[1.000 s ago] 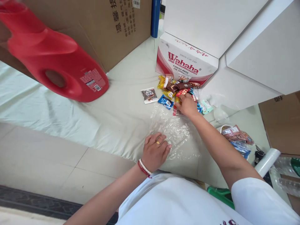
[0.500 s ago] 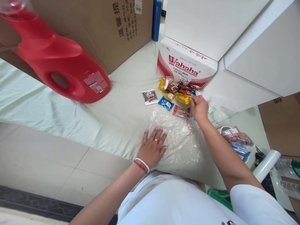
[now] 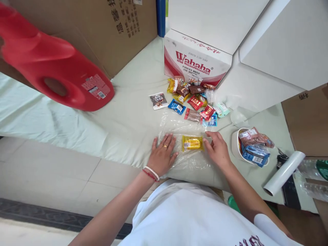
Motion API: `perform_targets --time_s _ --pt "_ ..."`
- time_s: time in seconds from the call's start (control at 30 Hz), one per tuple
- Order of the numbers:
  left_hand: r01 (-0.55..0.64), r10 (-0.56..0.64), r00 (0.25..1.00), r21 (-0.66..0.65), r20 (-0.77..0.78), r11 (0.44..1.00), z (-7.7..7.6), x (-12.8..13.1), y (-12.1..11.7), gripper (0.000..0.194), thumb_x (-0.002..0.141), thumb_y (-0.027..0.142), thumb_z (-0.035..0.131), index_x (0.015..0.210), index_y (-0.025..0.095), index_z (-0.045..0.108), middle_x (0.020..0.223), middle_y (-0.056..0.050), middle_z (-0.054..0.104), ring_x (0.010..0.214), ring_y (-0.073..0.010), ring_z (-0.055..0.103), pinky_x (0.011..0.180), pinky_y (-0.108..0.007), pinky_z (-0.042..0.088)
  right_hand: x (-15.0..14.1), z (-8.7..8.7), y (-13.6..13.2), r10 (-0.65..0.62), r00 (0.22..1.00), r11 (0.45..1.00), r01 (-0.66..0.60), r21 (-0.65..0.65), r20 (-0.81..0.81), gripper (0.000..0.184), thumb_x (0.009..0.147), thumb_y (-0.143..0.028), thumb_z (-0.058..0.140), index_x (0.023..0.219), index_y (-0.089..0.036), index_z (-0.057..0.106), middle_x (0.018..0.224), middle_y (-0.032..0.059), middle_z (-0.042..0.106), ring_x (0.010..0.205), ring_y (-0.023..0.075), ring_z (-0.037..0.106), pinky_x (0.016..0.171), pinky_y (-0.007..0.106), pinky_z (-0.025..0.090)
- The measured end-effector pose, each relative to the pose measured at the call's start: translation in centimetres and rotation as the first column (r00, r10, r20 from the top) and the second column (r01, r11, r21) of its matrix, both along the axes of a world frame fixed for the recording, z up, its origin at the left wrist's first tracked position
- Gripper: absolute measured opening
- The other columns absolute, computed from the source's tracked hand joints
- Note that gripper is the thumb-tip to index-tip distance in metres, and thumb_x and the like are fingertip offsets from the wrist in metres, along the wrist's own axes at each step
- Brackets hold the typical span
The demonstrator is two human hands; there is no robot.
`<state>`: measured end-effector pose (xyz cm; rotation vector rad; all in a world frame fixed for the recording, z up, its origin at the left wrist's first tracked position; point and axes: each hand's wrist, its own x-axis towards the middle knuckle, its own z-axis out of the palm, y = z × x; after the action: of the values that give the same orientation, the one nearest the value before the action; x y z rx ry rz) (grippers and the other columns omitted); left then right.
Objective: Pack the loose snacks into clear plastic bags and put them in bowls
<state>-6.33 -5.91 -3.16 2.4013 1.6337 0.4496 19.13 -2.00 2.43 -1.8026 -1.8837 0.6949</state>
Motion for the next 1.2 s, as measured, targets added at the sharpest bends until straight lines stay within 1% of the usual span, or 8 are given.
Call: perform_targets --time_s 0.17,0.33,0.43,0.53,0.67,0.8,0.93,1.2 --pt "-0.059 0.059 0.998 -0.003 -0.028 0.998 0.0 -0.4 -0.2 0.059 0.103 0.041 0.042 0.157 0.017 0.041 0.162 -0.02 0.04 0.151 -0.035 0.038 0.123 -0.071 0.01 -1.4 1.4 0.5 0.427 0.855 0.904 -0.396 -0.162 0.296 0.055 0.093 -0.038 0.065 0.146 -0.027 0.054 0.147 0.0111 0.054 0.106 0.0251 0.067 0.083 0.034 0.054" --pt "-0.075 0.074 0.996 -0.021 -0.057 0.997 -0.1 -1.0 -0.5 0.066 0.101 0.044 0.046 0.158 0.014 0.037 0.164 -0.021 0.036 0.152 -0.0357 0.037 0.124 -0.07 0.01 -2.3 2.3 1.7 0.41 0.846 0.912 -0.373 -0.17 0.342 0.047 0.098 -0.033 0.06 0.144 -0.026 0.055 0.135 0.0093 0.063 0.112 0.0252 0.066 0.087 0.032 0.051" --pt "-0.063 0.065 0.998 0.087 -0.022 0.994 0.2 -1.6 -1.0 0.067 0.099 0.044 0.052 0.157 0.013 0.038 0.163 -0.022 0.037 0.153 -0.0387 0.033 0.123 -0.071 0.011 -3.2 2.3 2.0 0.408 0.859 0.913 -0.381 -0.147 0.31 0.047 0.098 -0.033 0.06 0.144 -0.027 0.054 0.137 0.0096 0.061 0.117 0.026 0.064 0.091 0.034 0.052" --pt "0.112 -0.131 0.987 0.201 0.087 0.973 0.3 -3.0 -1.9 0.064 0.096 0.042 0.059 0.153 0.019 0.042 0.158 -0.019 0.047 0.152 -0.0358 0.037 0.125 -0.063 0.022 -3.2 1.4 1.6 0.48 0.843 0.877 -0.453 -0.161 0.242 0.053 0.095 -0.024 0.062 0.147 -0.024 0.051 0.154 0.0138 0.046 0.128 0.0275 0.059 0.1 0.039 0.052" --pt "0.337 -0.36 0.906 0.138 0.221 0.932 -0.3 -5.7 -2.9 0.052 0.092 0.039 0.066 0.139 0.02 0.053 0.153 -0.019 0.052 0.143 -0.0292 0.05 0.119 -0.047 0.044 0.7 0.1 -1.8 0.498 0.861 0.865 -0.502 0.014 0.101 0.057 0.098 -0.033 0.061 0.152 -0.024 0.044 0.157 0.017 0.04 0.143 0.0275 0.045 0.111 0.047 0.047" --pt "0.376 -0.378 0.892 0.059 0.249 0.925 -0.4 -7.2 -3.5 0.014 0.094 0.023 0.061 0.108 0.022 0.066 0.141 -0.012 0.064 0.146 -0.0276 0.048 0.122 -0.05 0.041 6.0 -1.3 -6.7 0.456 0.884 0.888 -0.46 0.012 0.102 0.044 0.096 -0.041 0.064 0.138 -0.03 0.06 0.144 0.0135 0.057 0.135 0.0314 0.051 0.11 0.056 0.048" --pt "0.38 -0.36 0.881 -0.008 0.307 0.925 0.7 -7.1 -3.6 0.018 0.097 0.015 0.053 0.093 0.023 0.068 0.129 -0.007 0.072 0.145 -0.0241 0.049 0.118 -0.048 0.045 7.7 -2.1 -8.8 0.365 0.931 0.931 -0.366 0.003 0.022 0.023 0.102 -0.032 0.051 0.108 -0.034 0.073 0.125 0.0097 0.069 0.118 0.029 0.062 0.101 0.054 0.053" --pt "0.181 -0.054 0.9 -0.258 0.433 0.949 5.1 -7.4 0.8 0.024 0.099 0.04 0.051 0.096 0.022 0.066 0.107 -0.006 0.077 0.099 -0.0196 0.072 0.091 -0.032 0.056 7.3 1.8 -2.6 0.299 0.939 0.938 -0.322 -0.129 -0.17 0.027 0.099 -0.045 0.052 0.102 -0.027 0.073 0.097 0.0057 0.075 0.09 0.0233 0.068 0.085 0.038 0.054"
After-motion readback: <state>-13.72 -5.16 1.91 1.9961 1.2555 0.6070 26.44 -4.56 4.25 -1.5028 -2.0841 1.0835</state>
